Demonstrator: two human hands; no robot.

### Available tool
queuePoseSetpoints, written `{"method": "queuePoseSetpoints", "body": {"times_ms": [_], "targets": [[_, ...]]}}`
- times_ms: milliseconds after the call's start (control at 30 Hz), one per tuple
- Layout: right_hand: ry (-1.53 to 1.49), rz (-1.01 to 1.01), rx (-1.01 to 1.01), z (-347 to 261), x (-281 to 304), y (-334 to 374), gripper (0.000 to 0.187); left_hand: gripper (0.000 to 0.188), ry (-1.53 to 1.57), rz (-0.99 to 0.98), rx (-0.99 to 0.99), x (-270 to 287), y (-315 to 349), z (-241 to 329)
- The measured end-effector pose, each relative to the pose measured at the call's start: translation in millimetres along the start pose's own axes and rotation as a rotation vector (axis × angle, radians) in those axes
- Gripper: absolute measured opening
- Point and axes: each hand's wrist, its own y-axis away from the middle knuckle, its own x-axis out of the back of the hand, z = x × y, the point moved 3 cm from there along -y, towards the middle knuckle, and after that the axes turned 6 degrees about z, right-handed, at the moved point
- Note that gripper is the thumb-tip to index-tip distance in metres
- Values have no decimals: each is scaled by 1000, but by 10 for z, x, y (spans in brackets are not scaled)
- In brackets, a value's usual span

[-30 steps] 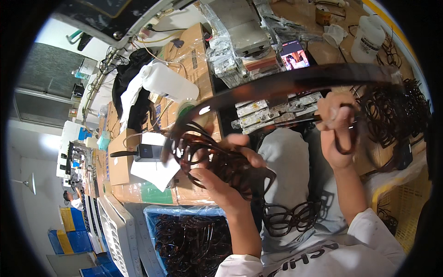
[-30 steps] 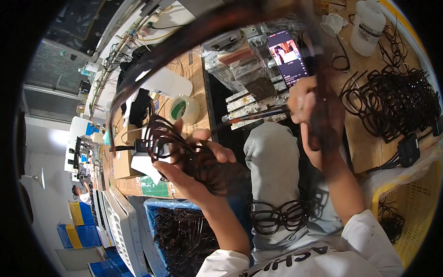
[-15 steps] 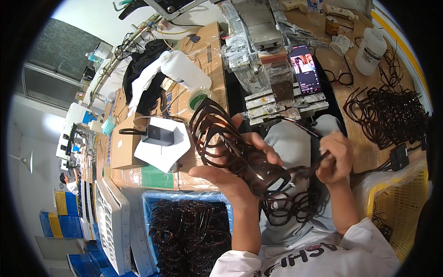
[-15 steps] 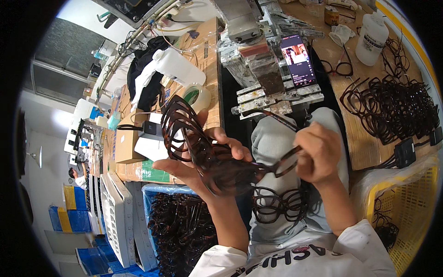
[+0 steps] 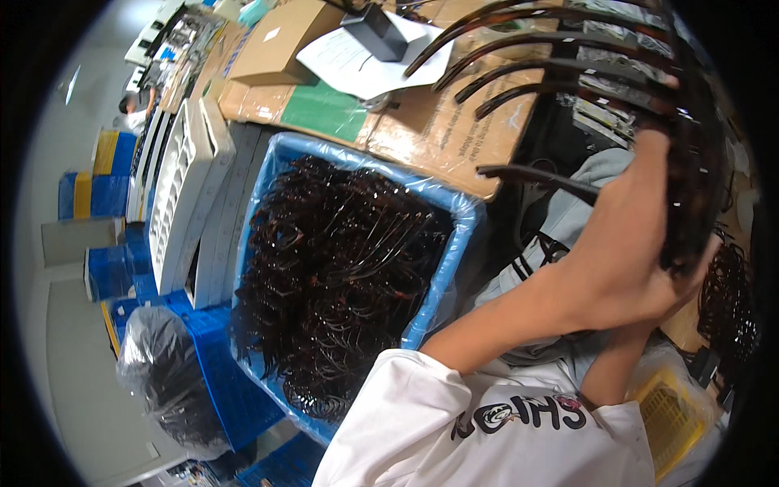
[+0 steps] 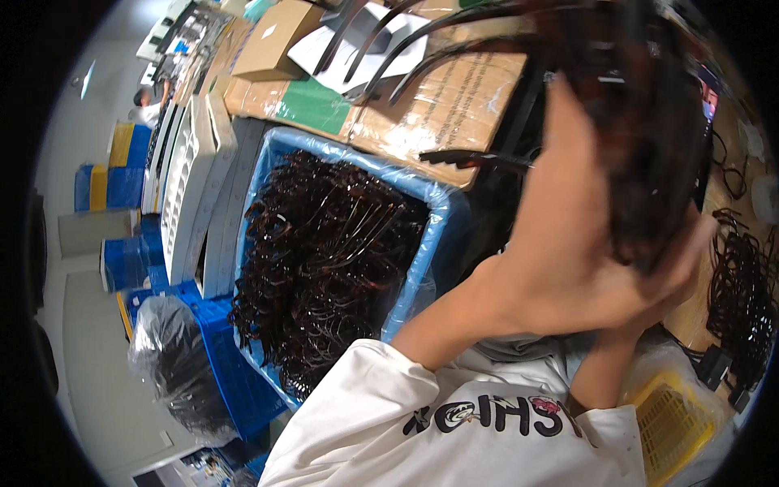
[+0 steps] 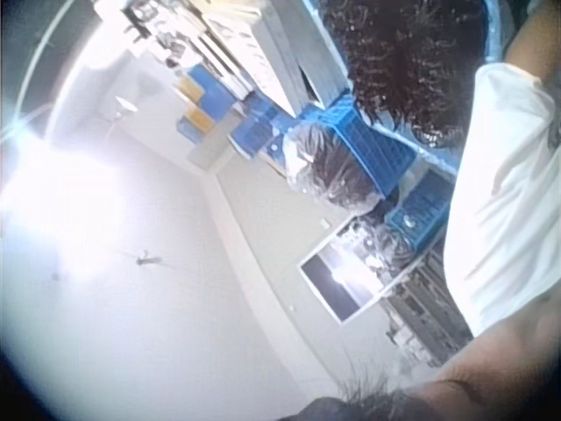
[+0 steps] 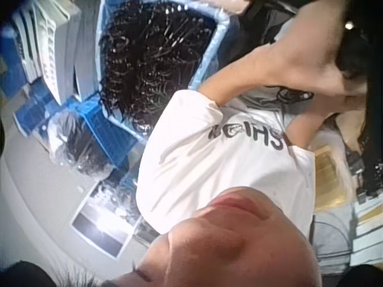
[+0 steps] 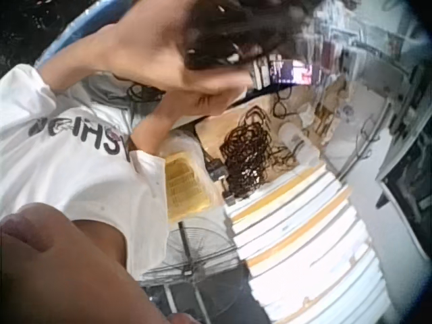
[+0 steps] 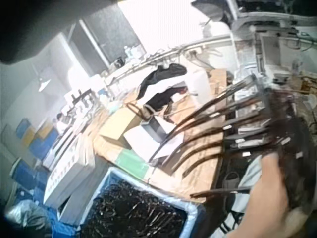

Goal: The person repeatedly picks up pairs of eyeglasses from a blue bin, briefly inspects them, and places them onto a pile on the table. The person continues this repetitive sorting process throughout the clip.

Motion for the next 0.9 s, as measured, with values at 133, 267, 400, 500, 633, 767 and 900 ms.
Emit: {"method": "queuePoseSetpoints", "body": {"times_ms": [133, 267, 400, 500, 633, 767, 900], "targets": [[-47, -170, 94, -100, -35, 51, 51, 59, -282, 86, 116, 504, 175, 311], [-185, -203, -54, 105, 90, -56, 54, 67, -538, 349, 220, 1282, 419, 842], [-114, -237, -203, 389, 180, -74, 43, 60, -829, 677, 304, 2097, 425, 1425], [-77, -218, -288, 520, 168, -28, 37, 38, -1105, 886, 527, 2748, 407, 1847], [-13, -222, -274, 555, 144, -7, 34, 26, -1083, 836, 608, 3556, 424, 1913], [-116, -206, -307, 574, 128, -22, 32, 17, -1020, 856, 784, 4037, 635, 1661], [-54, -132, -335, 626, 79, 6, 29, 14, -1051, 906, 837, 4189, 895, 1375]]}}
